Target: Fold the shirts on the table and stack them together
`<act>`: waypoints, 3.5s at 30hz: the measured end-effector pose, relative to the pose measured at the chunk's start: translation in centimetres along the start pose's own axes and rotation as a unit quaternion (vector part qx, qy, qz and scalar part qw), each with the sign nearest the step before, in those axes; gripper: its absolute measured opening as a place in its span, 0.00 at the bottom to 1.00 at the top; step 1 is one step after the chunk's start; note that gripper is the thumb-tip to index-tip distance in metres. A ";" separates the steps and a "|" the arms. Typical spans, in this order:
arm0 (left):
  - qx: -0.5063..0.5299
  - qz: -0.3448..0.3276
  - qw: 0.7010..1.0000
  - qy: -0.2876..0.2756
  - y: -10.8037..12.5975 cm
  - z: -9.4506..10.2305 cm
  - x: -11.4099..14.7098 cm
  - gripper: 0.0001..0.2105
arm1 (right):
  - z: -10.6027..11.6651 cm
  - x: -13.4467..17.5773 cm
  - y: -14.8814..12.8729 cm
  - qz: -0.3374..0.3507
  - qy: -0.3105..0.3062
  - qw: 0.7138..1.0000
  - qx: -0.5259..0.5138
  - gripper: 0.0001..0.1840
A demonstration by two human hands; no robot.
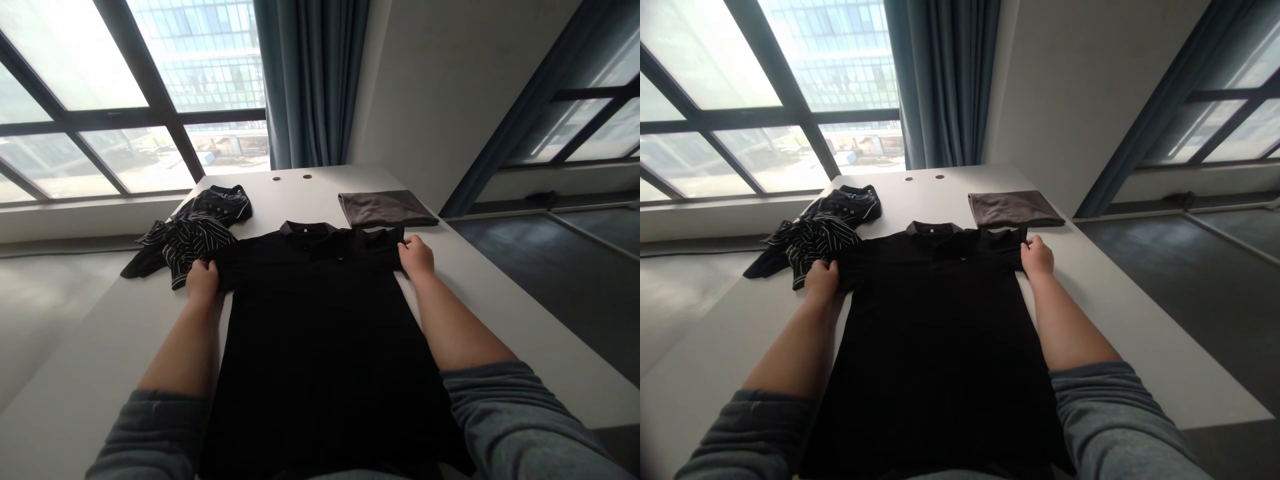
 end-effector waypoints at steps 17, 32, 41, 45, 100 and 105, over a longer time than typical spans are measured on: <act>-0.056 -0.294 0.951 0.079 7.8 2.4 6.8 0.23 | -2.2 2.0 -6.0 0.234 -0.090 0.967 0.043 0.29; -0.166 -0.294 0.937 -0.093 7.3 -4.6 5.2 0.33 | -5.9 1.3 1.0 0.024 -0.213 0.967 0.136 0.45; -0.191 -0.311 0.929 -0.065 7.2 -4.8 5.1 0.33 | -2.0 1.2 3.6 0.007 -0.169 0.974 0.150 0.47; -0.193 -0.318 0.927 -0.055 7.2 -4.7 5.1 0.32 | -0.5 1.1 3.6 0.017 -0.139 0.980 0.139 0.42; -0.068 -0.303 0.950 -0.027 23.7 0.6 6.7 0.16 | -12.4 1.7 -20.8 0.263 -0.345 0.901 -0.021 0.17; 0.014 -0.284 0.954 -0.091 26.8 -3.2 7.1 0.22 | -14.5 0.0 -21.9 0.236 -0.239 0.939 -0.076 0.08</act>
Point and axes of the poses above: each hand's wrist, its own x-axis away from the middle knuckle, its own z-axis out of the back of the hand, y = z × x, the point moved 9 cm from there along -x, towards the middle knuckle, and after that the axes turned 15 degrees about -x, right-handed, at the moved point
